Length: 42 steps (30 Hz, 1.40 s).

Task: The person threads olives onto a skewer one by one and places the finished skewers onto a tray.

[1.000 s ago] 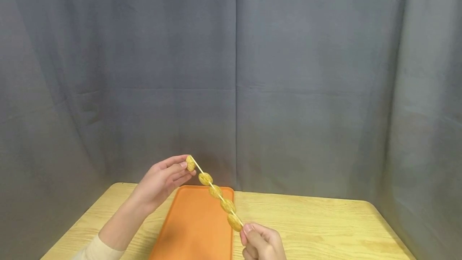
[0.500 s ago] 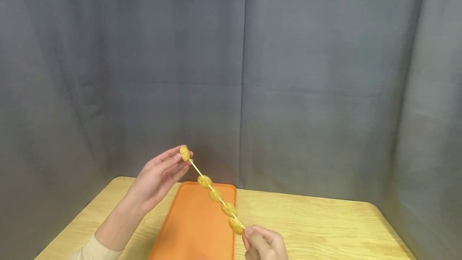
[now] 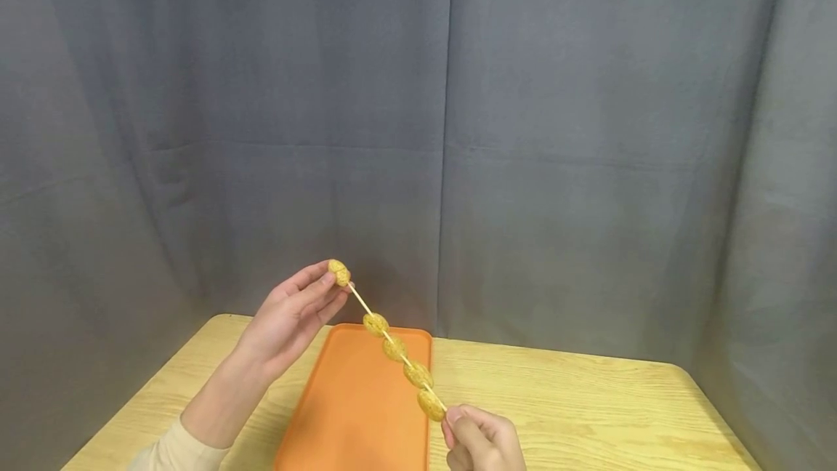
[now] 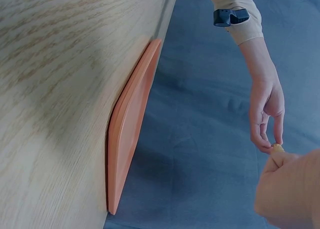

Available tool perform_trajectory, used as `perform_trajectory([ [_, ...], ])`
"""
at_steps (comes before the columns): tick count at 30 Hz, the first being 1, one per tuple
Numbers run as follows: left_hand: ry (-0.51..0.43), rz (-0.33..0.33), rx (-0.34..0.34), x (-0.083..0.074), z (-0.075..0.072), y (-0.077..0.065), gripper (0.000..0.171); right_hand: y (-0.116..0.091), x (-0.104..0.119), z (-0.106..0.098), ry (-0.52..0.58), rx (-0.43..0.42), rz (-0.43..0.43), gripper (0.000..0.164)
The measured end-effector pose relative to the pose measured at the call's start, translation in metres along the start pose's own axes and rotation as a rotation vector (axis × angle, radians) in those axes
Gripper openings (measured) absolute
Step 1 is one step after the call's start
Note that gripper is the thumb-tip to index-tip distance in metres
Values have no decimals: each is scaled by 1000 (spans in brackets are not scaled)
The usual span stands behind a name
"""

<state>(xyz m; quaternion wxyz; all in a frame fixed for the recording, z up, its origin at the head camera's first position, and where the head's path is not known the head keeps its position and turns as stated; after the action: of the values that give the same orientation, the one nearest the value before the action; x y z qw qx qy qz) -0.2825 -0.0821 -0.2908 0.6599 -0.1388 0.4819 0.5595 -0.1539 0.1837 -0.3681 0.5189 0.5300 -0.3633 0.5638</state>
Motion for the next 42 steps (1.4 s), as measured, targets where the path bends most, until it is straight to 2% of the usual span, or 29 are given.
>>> perform_trajectory([
  [6,-4,9,-24,2,0,-1,30,0,-1,1,-33,-23,29,29],
  [12,45,48,0,5,4,-3,30,0,-2,2,-35,-32,23,28],
  [18,5,95,-56,4,1,-2,31,-1,1,4,-45,-58,33,28],
  [26,12,70,-68,4,0,-5,33,-2,0,5,-40,-63,28,28],
  [31,34,87,-75,5,1,-6,30,-1,0,5,-52,-66,41,25],
  [38,112,130,-106,9,2,-6,30,-1,1,7,-79,-99,66,22],
  [42,118,118,-124,13,2,-6,29,-1,2,8,-93,-111,68,24],
])
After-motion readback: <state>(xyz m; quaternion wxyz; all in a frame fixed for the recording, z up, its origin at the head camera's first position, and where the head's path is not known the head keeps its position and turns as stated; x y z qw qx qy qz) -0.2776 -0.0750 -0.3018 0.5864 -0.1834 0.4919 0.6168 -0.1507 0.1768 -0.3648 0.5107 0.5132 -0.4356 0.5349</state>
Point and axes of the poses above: each hand's wrist, its own y-axis towards the middle knuckle, its own z-axis out of the palm, x = y × z, the point moved 1 cm from there along y, towards the middle knuckle, and after that the axes turned 5 degrees about x, right-handed, at the moved point
